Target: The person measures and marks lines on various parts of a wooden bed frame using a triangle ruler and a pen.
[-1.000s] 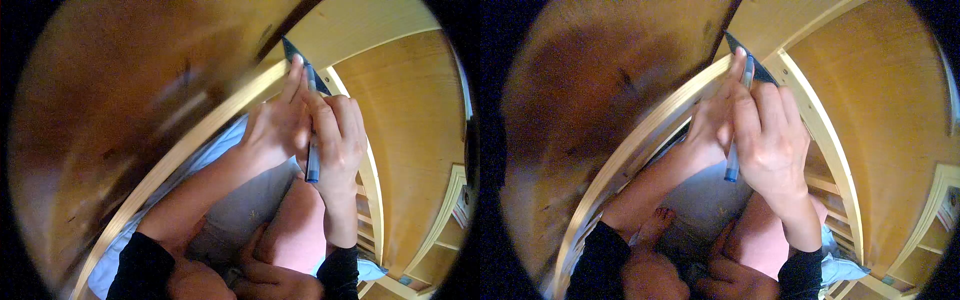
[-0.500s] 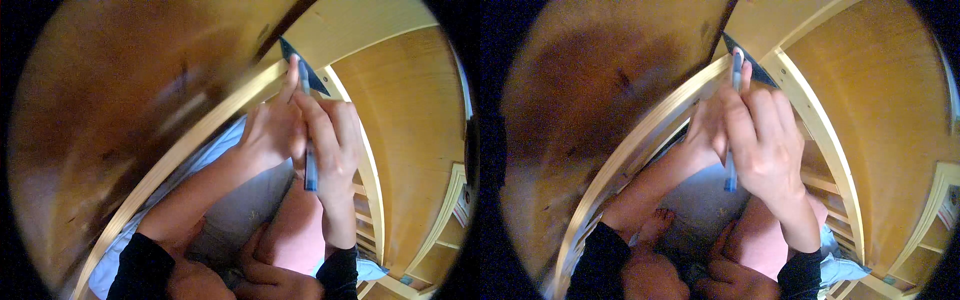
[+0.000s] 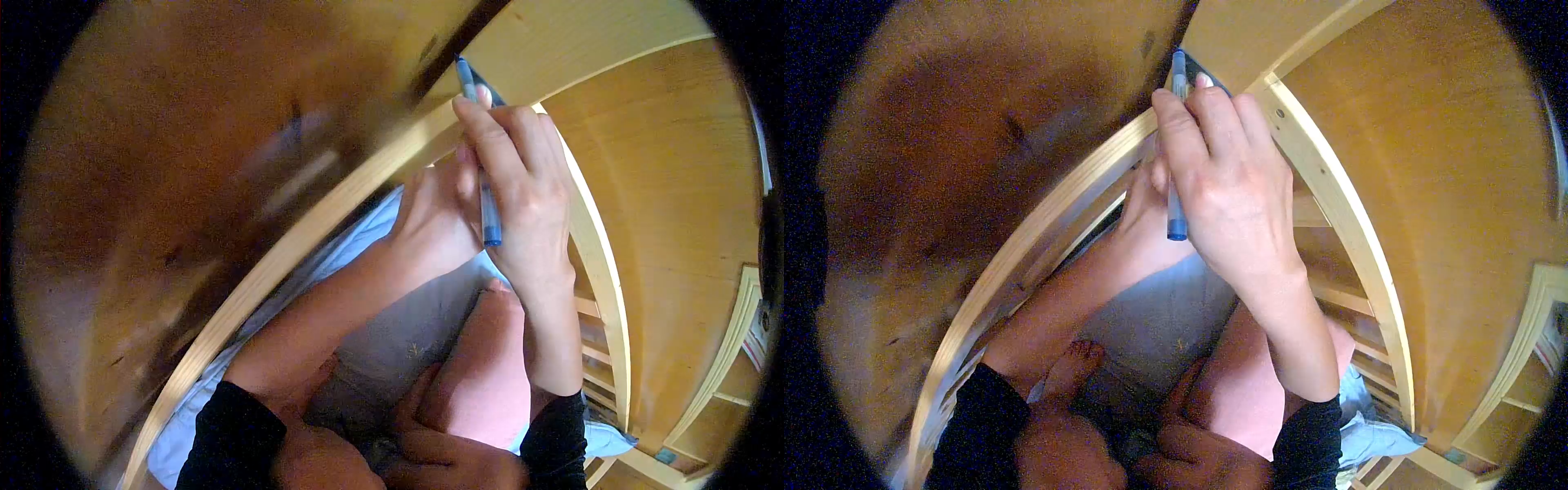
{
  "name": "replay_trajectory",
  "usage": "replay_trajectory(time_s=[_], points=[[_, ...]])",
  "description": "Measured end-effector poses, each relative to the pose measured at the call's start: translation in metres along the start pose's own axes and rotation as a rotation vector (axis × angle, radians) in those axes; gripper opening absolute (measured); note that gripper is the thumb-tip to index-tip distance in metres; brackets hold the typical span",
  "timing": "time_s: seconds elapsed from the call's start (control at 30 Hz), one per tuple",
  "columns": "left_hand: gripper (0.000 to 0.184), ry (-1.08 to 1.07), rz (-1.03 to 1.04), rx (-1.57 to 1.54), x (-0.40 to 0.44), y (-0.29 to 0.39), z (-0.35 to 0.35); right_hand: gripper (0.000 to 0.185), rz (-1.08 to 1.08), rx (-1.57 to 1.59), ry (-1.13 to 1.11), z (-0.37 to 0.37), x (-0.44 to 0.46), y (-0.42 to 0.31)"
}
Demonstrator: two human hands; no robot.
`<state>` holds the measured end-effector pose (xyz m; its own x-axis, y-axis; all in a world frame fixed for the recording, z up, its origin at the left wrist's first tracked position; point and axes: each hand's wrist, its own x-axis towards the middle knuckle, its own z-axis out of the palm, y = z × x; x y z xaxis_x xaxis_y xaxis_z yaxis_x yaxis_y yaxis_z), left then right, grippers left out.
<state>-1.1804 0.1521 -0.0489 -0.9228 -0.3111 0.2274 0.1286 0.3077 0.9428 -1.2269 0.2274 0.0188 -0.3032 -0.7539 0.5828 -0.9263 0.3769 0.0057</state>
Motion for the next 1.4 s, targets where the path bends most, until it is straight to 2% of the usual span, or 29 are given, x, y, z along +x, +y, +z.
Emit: replay_trajectory(time_s=[0.07,0.2,0.27,0.4,0.47,0.57,0.63,0.87,1.0,1.1,1.13,1.17,1.2,1.3,1.37,1.4], points=[[0.046,-0.14,-0.071,0.086,-0.004,0.01,-0.008,0.036,0.003,-0.006,-0.004,-0.001,-0.001,0.001],[0.054,-0.061,-0.059,-0.013,-0.003,0.015,-0.007,0.04,-0.054,-0.065,0.007,-0.007,-0.007,0.002],[0.059,0.088,0.142,0.112,-0.001,0.0,0.003,0.039,-0.047,-0.067,0.007,-0.01,-0.01,0.002],[0.072,-0.02,0.133,0.228,0.0,-0.003,0.002,0.037,-0.057,-0.049,0.025,-0.018,-0.015,0.001],[0.079,0.084,0.225,0.264,0.0,-0.001,0.001,0.037,-0.038,-0.053,0.015,-0.024,-0.018,0.0],[0.079,0.134,0.308,0.314,0.001,-0.013,0.009,0.04,-0.026,-0.053,0.017,-0.03,-0.023,0.001],[0.077,0.113,0.301,0.308,-0.002,-0.005,0.004,0.027,0.024,-0.034,-0.005,-0.034,-0.027,0.002],[0.072,0.096,0.312,0.328,-0.005,-0.003,0.002,0.025,0.041,-0.027,0.014,-0.045,-0.034,0.001],[0.071,0.041,0.252,0.406,-0.006,0.004,0.0,0.023,0.064,-0.023,0.152,-0.06,-0.048,0.008],[0.07,0.108,0.353,0.45,-0.004,-0.002,0.005,0.03,0.115,-0.059,0.245,-0.062,-0.068,0.014],[0.069,0.037,0.246,0.381,-0.006,0.004,0.004,0.037,0.142,-0.028,0.33,-0.054,-0.074,0.019],[0.069,0.022,0.254,0.392,-0.005,0.003,0.003,0.044,0.171,0.003,0.411,-0.046,-0.079,0.021],[0.07,0.048,0.267,0.392,-0.005,0.001,0.005,0.057,0.31,0.145,0.328,-0.045,-0.086,0.019],[0.072,0.04,0.325,0.421,-0.006,-0.009,0.006,0.043,0.287,0.156,0.386,-0.014,-0.078,0.028],[0.072,0.062,0.386,0.402,-0.006,-0.009,0.008,0.038,0.357,0.274,0.515,0.015,-0.067,0.034],[0.072,0.035,0.394,0.422,-0.007,-0.011,0.004,0.035,0.472,0.445,0.555,0.027,-0.058,0.031]])
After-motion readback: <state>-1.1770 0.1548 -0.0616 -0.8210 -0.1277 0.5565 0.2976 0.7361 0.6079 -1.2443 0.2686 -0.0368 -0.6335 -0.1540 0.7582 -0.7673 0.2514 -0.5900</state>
